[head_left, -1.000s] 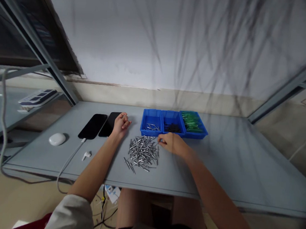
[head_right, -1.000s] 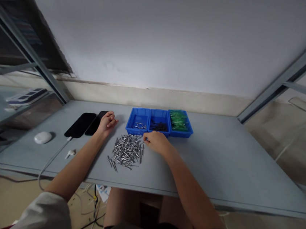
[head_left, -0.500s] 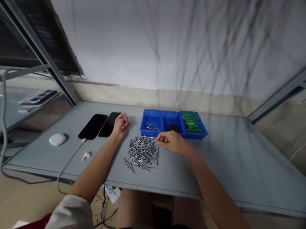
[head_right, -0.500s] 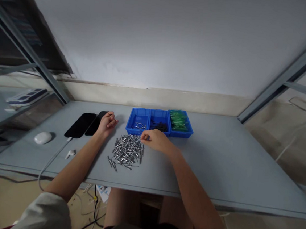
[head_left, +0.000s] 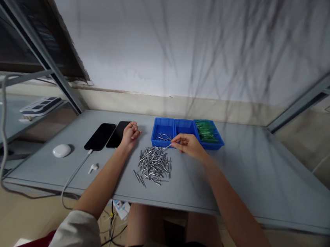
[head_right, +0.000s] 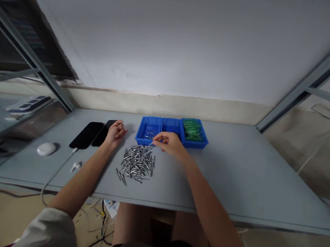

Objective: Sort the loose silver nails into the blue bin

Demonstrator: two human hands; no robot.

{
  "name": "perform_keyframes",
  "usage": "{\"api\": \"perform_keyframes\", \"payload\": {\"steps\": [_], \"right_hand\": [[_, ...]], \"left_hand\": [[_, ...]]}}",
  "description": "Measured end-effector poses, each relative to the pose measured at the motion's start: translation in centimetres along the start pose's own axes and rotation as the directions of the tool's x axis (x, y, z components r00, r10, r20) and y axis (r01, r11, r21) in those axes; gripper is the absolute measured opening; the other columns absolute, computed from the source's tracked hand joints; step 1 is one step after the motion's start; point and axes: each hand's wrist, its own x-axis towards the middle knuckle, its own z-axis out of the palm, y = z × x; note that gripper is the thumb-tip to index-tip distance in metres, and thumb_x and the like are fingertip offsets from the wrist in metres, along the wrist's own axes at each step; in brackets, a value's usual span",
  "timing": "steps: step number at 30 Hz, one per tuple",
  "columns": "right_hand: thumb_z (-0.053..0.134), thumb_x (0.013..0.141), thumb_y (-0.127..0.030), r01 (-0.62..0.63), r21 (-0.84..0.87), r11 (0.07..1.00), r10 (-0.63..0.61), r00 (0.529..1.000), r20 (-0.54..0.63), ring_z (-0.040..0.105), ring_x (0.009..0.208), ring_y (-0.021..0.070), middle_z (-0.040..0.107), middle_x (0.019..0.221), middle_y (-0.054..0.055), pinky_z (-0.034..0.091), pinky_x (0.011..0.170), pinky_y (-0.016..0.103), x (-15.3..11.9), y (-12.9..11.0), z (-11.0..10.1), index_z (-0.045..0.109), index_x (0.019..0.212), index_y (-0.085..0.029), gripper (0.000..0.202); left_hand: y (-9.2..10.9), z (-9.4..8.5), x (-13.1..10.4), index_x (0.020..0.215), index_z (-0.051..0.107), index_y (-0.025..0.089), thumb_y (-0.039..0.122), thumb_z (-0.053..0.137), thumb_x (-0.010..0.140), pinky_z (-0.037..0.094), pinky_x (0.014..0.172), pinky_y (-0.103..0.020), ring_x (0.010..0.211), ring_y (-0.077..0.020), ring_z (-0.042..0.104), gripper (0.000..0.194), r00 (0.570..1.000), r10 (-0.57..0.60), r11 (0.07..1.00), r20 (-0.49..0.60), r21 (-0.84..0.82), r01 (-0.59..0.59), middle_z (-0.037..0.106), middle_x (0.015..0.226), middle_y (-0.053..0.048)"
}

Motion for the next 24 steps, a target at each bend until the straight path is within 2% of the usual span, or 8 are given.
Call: {"api": "perform_keyframes", "payload": {"steps": [5, 10, 18, 24], "right_hand": [[0.075, 0.065, -0.036, -0.063, 0.213, 0.975, 0.073, 0.997, -0.04, 0.048, 0.044, 0.0068, 0.068, 0.07, 0.003, 0.04, 0.042, 0.022, 0.2, -0.5, -0.2, 0.067, 0.078, -0.017, 0.024], [0.077, 0.061, -0.036, -0.079, 0.321, 0.944, 0.113, 0.99, -0.088, 0.047, 0.041, 0.006, 0.07, 0.069, 0.002, 0.037, 0.04, 0.021, 0.2, -1.0, -0.4, 0.065, 0.074, -0.017, 0.026], [0.074, 0.064, -0.035, -0.066, 0.382, 0.922, 0.116, 0.987, -0.108, 0.047, 0.042, 0.0049, 0.071, 0.075, 0.002, 0.037, 0.041, 0.021, 0.1, -0.7, -0.9, 0.065, 0.076, -0.018, 0.023], [0.074, 0.065, -0.036, -0.073, 0.338, 0.938, 0.118, 0.986, -0.114, 0.046, 0.043, 0.0053, 0.07, 0.075, 0.002, 0.038, 0.041, 0.022, 0.4, -0.2, -0.9, 0.065, 0.077, -0.019, 0.023]], "left_hand": [[-0.2, -0.2, 0.2, 0.081, 0.047, 0.018, -0.003, 0.048, 0.063, 0.047, 0.058, -0.016, 0.026, 0.0027, 0.02, 0.027, 1.0, 0.012, 1.0, 0.008, -0.016, -0.011, 0.039, 0.052, 0.015], [-0.2, -0.1, 0.2, 0.082, 0.047, 0.018, -0.003, 0.047, 0.062, 0.047, 0.058, -0.016, 0.026, 0.0025, 0.02, 0.029, 1.0, 0.003, 1.0, -0.008, -0.014, -0.003, 0.04, 0.052, 0.015], [-0.3, -0.2, 0.4, 0.081, 0.047, 0.019, -0.002, 0.047, 0.063, 0.047, 0.058, -0.016, 0.026, 0.0026, 0.019, 0.028, 1.0, 0.004, 1.0, -0.002, -0.001, -0.004, 0.039, 0.052, 0.015], [-0.1, 0.1, 0.2, 0.081, 0.047, 0.019, -0.004, 0.044, 0.061, 0.048, 0.059, -0.016, 0.025, 0.0024, 0.02, 0.03, 1.0, -0.011, 1.0, -0.009, -0.004, 0.011, 0.04, 0.051, 0.016]]}}
